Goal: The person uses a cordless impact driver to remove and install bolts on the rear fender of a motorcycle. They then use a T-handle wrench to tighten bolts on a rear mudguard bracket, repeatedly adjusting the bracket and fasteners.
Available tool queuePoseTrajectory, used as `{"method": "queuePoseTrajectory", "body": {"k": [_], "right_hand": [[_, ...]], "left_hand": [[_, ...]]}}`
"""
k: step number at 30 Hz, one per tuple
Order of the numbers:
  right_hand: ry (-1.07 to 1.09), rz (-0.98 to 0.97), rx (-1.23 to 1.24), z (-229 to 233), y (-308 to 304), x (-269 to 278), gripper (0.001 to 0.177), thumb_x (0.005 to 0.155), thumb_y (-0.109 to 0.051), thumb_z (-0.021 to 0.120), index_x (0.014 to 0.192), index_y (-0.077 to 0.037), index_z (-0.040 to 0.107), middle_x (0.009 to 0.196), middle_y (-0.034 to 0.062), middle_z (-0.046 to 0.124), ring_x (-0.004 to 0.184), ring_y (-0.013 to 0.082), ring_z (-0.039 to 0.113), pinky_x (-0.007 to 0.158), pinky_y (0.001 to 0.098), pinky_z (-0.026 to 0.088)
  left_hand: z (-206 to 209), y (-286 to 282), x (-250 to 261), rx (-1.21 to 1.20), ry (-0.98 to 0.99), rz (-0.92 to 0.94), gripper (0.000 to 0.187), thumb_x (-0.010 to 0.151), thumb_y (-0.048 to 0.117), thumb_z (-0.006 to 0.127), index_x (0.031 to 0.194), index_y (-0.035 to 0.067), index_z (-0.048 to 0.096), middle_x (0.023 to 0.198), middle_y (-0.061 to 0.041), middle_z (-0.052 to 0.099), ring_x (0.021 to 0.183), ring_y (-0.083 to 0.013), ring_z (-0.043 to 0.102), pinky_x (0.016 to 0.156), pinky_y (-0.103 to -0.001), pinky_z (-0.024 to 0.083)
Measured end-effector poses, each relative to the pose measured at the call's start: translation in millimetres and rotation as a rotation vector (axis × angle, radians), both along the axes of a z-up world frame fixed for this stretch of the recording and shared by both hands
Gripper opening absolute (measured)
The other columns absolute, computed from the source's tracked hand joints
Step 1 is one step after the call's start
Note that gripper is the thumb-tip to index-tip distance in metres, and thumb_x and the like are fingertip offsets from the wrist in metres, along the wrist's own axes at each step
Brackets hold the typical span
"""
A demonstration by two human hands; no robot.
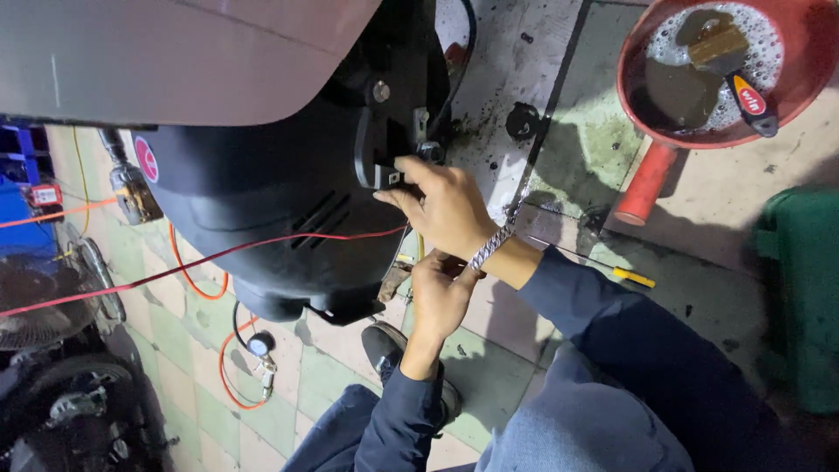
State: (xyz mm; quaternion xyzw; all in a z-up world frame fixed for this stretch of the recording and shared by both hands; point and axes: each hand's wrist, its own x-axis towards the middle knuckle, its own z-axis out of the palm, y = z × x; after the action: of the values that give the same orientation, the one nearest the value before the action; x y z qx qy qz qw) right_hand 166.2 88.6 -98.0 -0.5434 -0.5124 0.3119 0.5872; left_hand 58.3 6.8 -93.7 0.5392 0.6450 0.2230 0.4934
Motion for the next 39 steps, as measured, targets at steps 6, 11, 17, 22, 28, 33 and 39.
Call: {"method": "queuePoseTrajectory", "body": {"k": [6, 11, 17, 22, 28, 33, 39], "right_hand": [[-0.034, -0.034, 0.026, 4, 1, -2, 0.037, 0.084, -0.031, 0.087, 0.109, -0.007, 0.072, 0.083, 0.0158, 0.076, 0.078, 0.0362, 0.075, 0.066, 0.0452, 0.059], [-0.086, 0.083, -0.064, 28, -2, 12, 0.033, 0.089, -0.023, 0.083, 0.114, -0.004, 0.071, 0.088, 0.0177, 0.077, 0.085, 0.0373, 0.075, 0.072, 0.0471, 0.06], [-0.566, 0.481, -0.522, 118, -44, 43, 0.04, 0.09, -0.037, 0.075, 0.117, -0.008, 0.069, 0.096, 0.0163, 0.078, 0.092, 0.0347, 0.076, 0.076, 0.0496, 0.06], [-0.834, 0.999, -0.501, 181, -51, 8, 0.046, 0.089, -0.034, 0.071, 0.128, -0.011, 0.065, 0.108, 0.0138, 0.078, 0.103, 0.0353, 0.074, 0.086, 0.0493, 0.06], [-1.015, 1.202, -0.292, 224, -28, -71, 0.061, 0.087, -0.052, 0.067, 0.14, -0.023, 0.058, 0.127, 0.0039, 0.073, 0.108, 0.028, 0.072, 0.087, 0.0412, 0.054], [-1.006, 1.283, -0.213, 193, -31, -142, 0.06, 0.088, -0.045, 0.06, 0.137, -0.01, 0.06, 0.13, 0.0129, 0.071, 0.109, 0.031, 0.073, 0.093, 0.0428, 0.057], [-0.834, 1.362, -0.285, 82, -24, -254, 0.034, 0.097, -0.039, 0.063, 0.122, -0.016, 0.062, 0.112, 0.0063, 0.074, 0.1, 0.0297, 0.07, 0.087, 0.0423, 0.053]], "left_hand": [[16, 4, 5, -0.011, -0.012, 0.001, 0.015, 0.078, -0.005, 0.078, 0.093, -0.004, 0.074, 0.077, -0.017, 0.075, 0.077, -0.0202, 0.07, 0.074, -0.037, 0.059], [51, 18, 3, 0.143, 0.175, -0.361, 0.009, 0.082, 0.005, 0.077, 0.087, -0.001, 0.072, 0.073, -0.019, 0.073, 0.07, -0.036, 0.076, 0.063, -0.04, 0.06], [132, 19, -48, 0.166, 0.312, -0.804, 0.009, 0.081, 0.004, 0.072, 0.085, -0.005, 0.072, 0.071, -0.025, 0.072, 0.069, -0.0454, 0.074, 0.061, -0.05, 0.059], [171, 12, -174, -0.185, 0.507, -1.093, 0.019, 0.084, 0.021, 0.075, 0.091, 0.003, 0.072, 0.081, -0.022, 0.075, 0.086, -0.0418, 0.075, 0.073, -0.049, 0.06], [196, 58, -300, -0.067, 0.481, -1.119, 0.024, 0.082, 0.023, 0.073, 0.069, 0.004, 0.065, 0.064, -0.007, 0.068, 0.062, -0.0252, 0.066, 0.063, -0.038, 0.054], [132, 101, -389, 0.07, 0.368, -0.92, 0.015, 0.069, -0.002, 0.059, 0.081, -0.001, 0.067, 0.07, -0.018, 0.068, 0.064, -0.0361, 0.063, 0.06, -0.047, 0.051], [-56, 179, -445, -0.096, 0.17, -0.364, 0.036, 0.071, -0.005, 0.06, 0.098, 0.011, 0.078, 0.096, -0.007, 0.079, 0.089, -0.0279, 0.073, 0.072, -0.039, 0.056]]}}
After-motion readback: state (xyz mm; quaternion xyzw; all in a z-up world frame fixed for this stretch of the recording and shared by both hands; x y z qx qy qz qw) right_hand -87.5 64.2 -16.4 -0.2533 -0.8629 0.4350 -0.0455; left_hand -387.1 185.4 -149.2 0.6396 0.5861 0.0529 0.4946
